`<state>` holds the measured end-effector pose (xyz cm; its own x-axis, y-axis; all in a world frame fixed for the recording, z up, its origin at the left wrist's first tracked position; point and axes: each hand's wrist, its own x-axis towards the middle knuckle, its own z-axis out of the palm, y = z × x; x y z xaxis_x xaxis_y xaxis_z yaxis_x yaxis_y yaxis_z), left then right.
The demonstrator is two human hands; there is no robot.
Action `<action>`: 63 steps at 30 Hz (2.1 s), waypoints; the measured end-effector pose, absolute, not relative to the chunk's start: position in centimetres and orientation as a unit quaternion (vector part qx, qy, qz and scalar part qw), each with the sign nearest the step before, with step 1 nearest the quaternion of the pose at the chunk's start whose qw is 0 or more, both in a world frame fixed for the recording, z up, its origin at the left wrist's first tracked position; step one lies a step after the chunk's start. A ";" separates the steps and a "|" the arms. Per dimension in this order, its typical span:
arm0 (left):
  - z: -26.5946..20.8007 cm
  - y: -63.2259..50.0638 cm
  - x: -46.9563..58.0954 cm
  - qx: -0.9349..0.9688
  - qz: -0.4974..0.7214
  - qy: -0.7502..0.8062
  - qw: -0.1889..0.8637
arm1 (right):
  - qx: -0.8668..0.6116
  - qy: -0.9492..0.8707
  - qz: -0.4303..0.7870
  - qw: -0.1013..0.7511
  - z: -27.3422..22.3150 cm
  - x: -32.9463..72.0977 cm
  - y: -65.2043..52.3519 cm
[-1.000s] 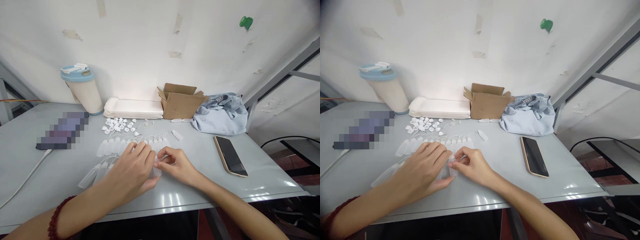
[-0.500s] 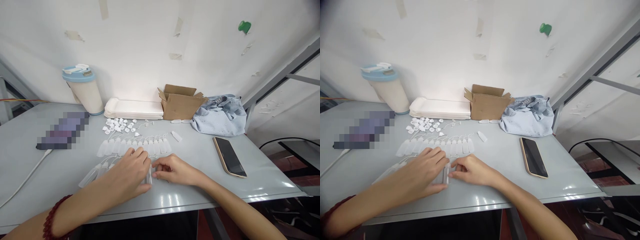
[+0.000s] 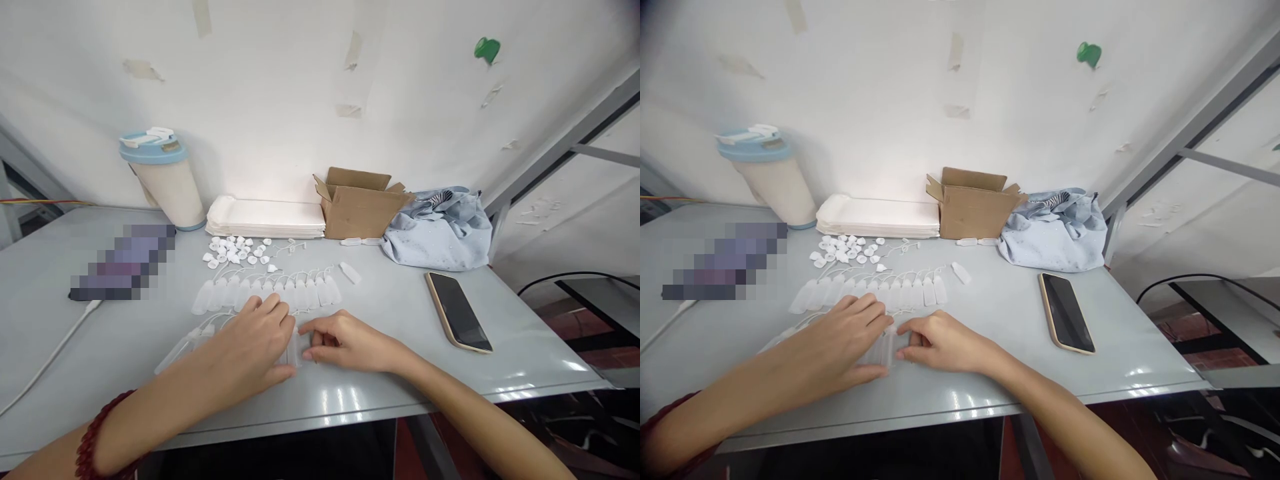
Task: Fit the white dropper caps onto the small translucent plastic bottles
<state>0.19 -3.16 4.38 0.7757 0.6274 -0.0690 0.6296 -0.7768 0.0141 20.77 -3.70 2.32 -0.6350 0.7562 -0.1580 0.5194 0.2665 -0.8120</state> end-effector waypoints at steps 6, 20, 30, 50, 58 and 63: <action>4.2 -3.2 0.1 0.945 -0.022 0.325 0.005 | -0.409 -0.789 0.441 0.127 2.4 20.7 -3.7; 3.1 2.2 -1.3 0.898 0.114 0.421 0.067 | -0.447 -0.723 0.465 0.248 2.3 21.6 -2.8; 2.8 6.6 -2.4 0.883 0.109 0.442 0.118 | -0.547 -0.752 0.107 0.352 0.3 26.4 2.2; 3.2 9.0 0.0 0.914 0.113 0.377 0.095 | -0.609 -0.734 0.126 0.273 -0.6 27.5 3.1; 4.2 3.8 -0.7 0.894 0.183 0.392 0.115 | -0.545 -0.676 0.276 0.413 1.2 25.5 1.2; 4.1 1.5 0.2 0.913 0.207 0.348 0.054 | -0.469 -0.648 0.422 0.427 1.4 23.8 -0.2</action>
